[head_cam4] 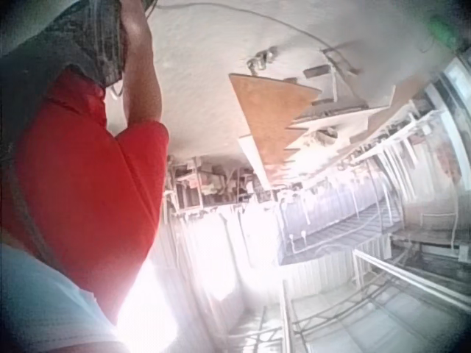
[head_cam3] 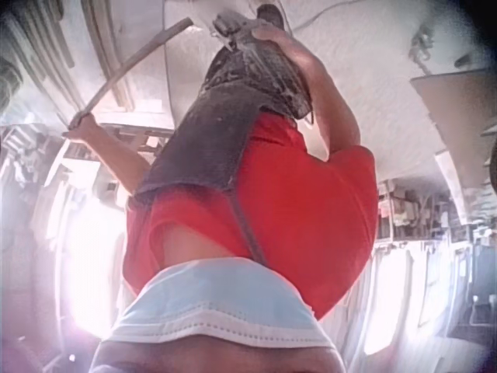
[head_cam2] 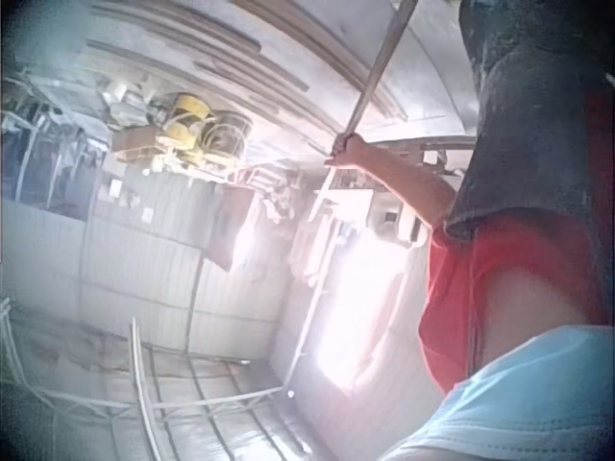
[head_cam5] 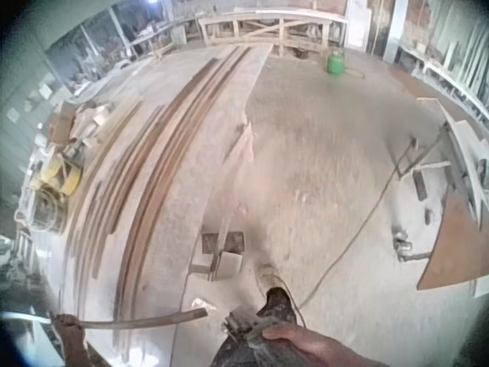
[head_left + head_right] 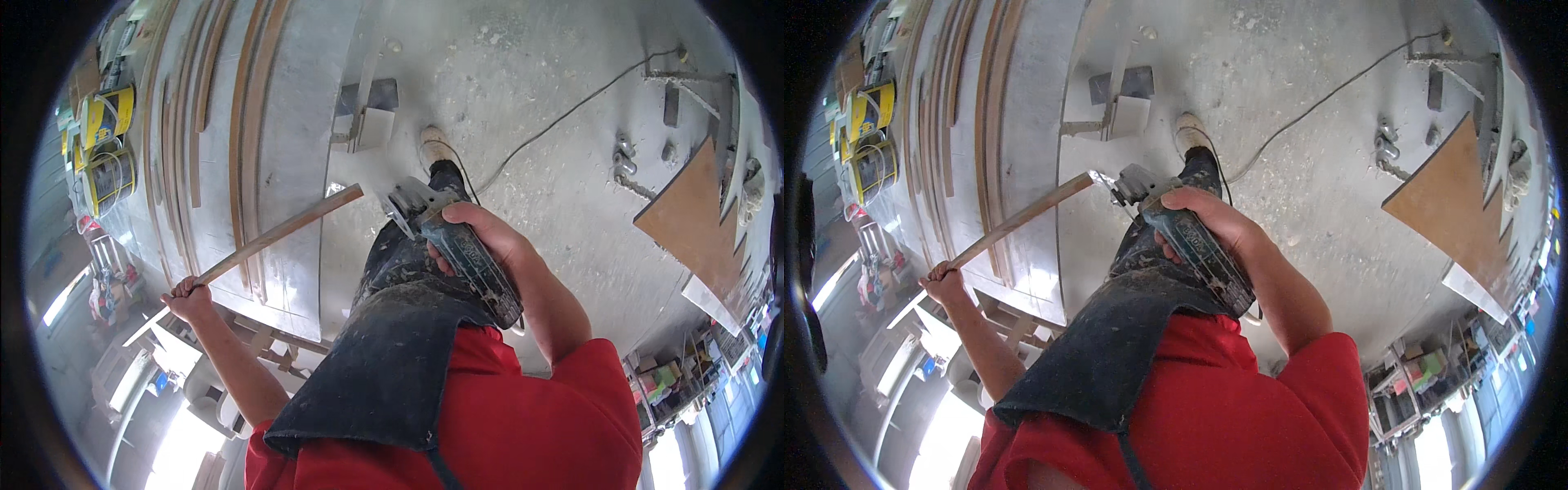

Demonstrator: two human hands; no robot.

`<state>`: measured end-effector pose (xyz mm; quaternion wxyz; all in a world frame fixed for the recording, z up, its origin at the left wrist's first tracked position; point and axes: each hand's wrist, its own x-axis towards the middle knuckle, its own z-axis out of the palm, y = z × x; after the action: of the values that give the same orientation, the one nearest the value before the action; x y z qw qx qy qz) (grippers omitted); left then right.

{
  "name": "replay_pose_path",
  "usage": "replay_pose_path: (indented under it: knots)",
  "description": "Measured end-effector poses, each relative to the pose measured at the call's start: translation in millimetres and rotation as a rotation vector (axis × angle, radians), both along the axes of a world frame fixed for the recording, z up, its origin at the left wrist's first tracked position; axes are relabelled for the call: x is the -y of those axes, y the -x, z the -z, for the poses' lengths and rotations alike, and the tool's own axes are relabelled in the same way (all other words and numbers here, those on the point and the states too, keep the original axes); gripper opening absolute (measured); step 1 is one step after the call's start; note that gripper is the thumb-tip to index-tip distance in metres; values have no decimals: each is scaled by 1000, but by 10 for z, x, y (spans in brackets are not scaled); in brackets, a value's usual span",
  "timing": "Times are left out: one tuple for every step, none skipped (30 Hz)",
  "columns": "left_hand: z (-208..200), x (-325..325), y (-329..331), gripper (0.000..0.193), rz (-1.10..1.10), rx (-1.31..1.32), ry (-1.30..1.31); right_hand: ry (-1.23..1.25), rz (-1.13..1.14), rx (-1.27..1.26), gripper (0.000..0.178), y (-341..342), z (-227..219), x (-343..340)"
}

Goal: The person uses an angle grinder to sand multiple thin wooden strips laid out on a workbench. They handle each strip individually, sanding edges and surfaces, then place them back on the bench. The person also briefly reviews a document and wipes the workbench with a cloth.

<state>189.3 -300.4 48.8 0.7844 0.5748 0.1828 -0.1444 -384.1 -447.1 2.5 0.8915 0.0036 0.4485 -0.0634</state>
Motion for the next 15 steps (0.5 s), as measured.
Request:
replay_pose_path:
  knots:
    - [13,-15,-10,61,-1,-7,1,-1,-6,15,50,-10,22,6]
    - [25,-29,-28,61,-1,-15,3,-3,-11,30,49,-19,43,-1]
    - [34,-35,-16,60,-5,-22,12,-5,-3,52,48,-22,61,3]
    - [43,-38,-8,61,-10,-16,-2,-7,6,73,46,-24,79,3]
    - [50,-35,-6,61,-15,-9,-15,-10,16,94,45,-29,94,1]
    - [58,-26,0,61,-18,-3,-26,-8,12,85,45,-34,100,5]
    - [61,-38,-9,62,-1,-6,-8,-5,9,77,44,-42,104,8]
    - [54,-54,-27,62,16,-8,10,-3,6,69,44,-50,105,8]
    - [48,-53,-23,62,32,-10,32,0,8,69,43,-62,97,15]
    - [52,-47,-17,62,28,-6,35,3,10,70,43,-73,85,19]
    - [57,-36,-11,63,24,-2,38,5,12,71,42,-77,81,21]
    - [59,-46,-10,63,17,1,44,2,6,71,42,-84,78,24]
    - [58,-62,-17,63,12,-9,52,-2,1,71,42,-91,77,28]
    - [52,-78,-23,63,6,-19,60,-6,-5,70,42,-96,76,30]
    - [58,-81,-29,63,4,-30,68,-5,-3,76,42,-98,92,23]
